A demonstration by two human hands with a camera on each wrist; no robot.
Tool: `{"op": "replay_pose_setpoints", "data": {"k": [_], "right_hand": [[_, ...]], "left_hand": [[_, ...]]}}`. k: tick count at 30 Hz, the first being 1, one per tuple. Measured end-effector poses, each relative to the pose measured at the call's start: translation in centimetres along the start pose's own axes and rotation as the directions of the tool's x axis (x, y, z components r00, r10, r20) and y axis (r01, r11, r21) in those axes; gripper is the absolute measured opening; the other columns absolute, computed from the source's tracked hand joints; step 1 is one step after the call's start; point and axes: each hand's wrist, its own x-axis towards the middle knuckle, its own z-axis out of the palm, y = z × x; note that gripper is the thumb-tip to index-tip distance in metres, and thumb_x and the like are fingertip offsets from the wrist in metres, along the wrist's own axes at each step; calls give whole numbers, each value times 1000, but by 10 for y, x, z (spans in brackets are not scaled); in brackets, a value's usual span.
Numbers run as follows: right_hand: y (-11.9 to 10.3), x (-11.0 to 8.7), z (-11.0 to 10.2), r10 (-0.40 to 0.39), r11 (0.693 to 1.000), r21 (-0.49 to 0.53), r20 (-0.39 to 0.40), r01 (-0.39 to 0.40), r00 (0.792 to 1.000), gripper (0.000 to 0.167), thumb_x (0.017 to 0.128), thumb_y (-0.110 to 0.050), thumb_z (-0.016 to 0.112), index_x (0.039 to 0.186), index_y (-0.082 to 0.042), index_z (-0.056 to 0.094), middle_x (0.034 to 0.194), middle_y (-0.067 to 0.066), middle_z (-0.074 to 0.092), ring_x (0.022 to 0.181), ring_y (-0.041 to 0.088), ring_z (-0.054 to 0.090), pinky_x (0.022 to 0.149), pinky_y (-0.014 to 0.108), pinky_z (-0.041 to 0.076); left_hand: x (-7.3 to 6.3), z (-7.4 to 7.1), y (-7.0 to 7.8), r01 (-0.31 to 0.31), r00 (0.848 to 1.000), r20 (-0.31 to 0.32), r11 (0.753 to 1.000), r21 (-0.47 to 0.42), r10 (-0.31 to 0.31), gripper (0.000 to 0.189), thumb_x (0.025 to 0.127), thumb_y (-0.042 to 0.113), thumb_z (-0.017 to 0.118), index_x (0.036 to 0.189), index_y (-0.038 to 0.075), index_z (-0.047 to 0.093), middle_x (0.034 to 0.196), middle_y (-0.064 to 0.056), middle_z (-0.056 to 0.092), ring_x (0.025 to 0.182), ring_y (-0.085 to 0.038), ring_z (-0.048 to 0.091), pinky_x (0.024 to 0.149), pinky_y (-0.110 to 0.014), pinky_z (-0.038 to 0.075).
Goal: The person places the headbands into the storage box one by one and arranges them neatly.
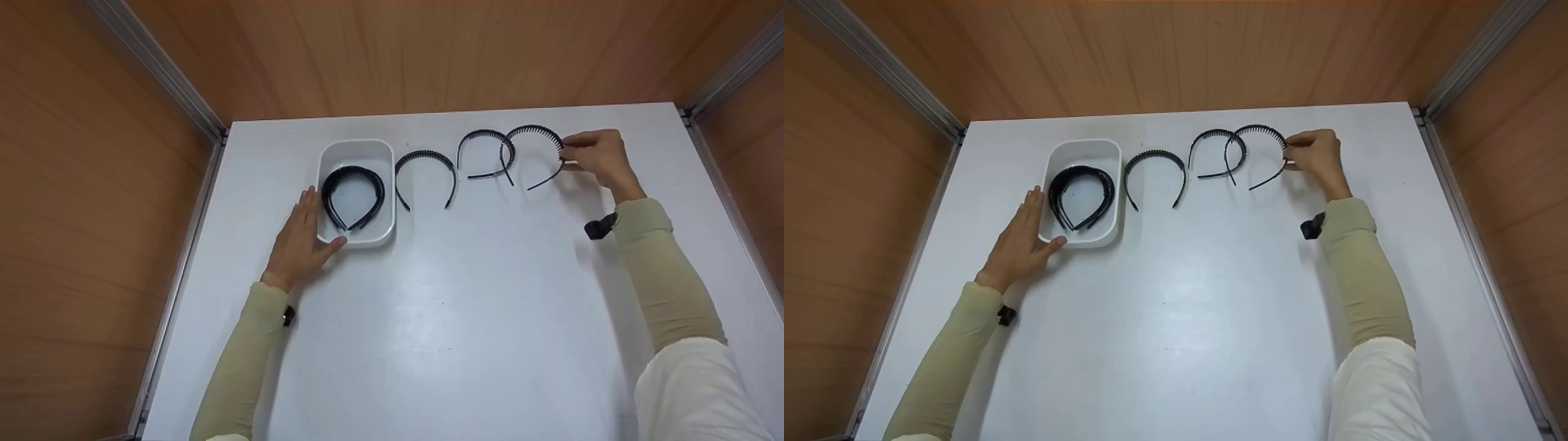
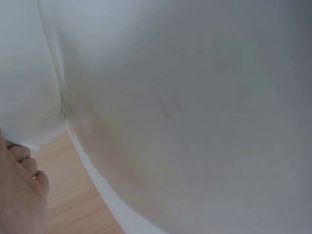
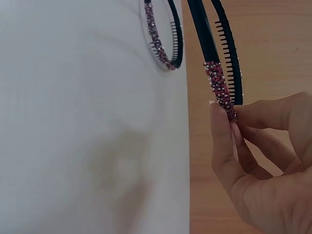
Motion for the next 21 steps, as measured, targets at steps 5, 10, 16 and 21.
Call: {"op": "replay_pose_setpoints", "data": {"k": [5, 10, 16, 21], "right_hand": [[-8, -4, 9, -21, 1000, 11, 13, 21, 1000, 41, 100, -6, 72, 138, 6, 65, 114, 3, 65, 93, 7, 73, 81, 24, 66], [-18, -8, 19, -65, 997, 40, 35, 63, 997, 40, 99, -3, 72, 136, 9, 66, 114, 5, 66, 91, 9, 75, 79, 25, 66], [-26, -12, 33, -102, 994, 46, 60, 99, 993, 37, 98, -2, 72, 134, 10, 68, 114, 6, 67, 92, 10, 74, 80, 26, 66], [-33, -13, 46, -114, 993, 45, 76, 111, 991, 35, 99, -2, 72, 132, 8, 69, 115, 6, 67, 94, 11, 74, 80, 26, 66]], "left_hand": [[0, 1, 0, 4, 1000, 4, 1000, 2, -4, 111, 99, 69, 61, 172, 6, 7, 181, -10, 7, 168, -28, 9, 136, -48, 17], [-1, 1, 1, 11, 1000, -10, 1000, -1, -11, 112, 98, 68, 63, 172, 5, 9, 181, -11, 9, 168, -27, 9, 137, -45, 16], [-2, 2, 1, 15, 1000, -14, 1000, 16, -14, 114, 96, 68, 66, 172, 6, 8, 181, -11, 9, 168, -27, 10, 137, -45, 17], [-3, 3, 0, 3, 1000, -20, 1000, 21, -3, 114, 97, 72, 62, 172, 6, 8, 181, -11, 9, 168, -28, 9, 136, -46, 17]]}}
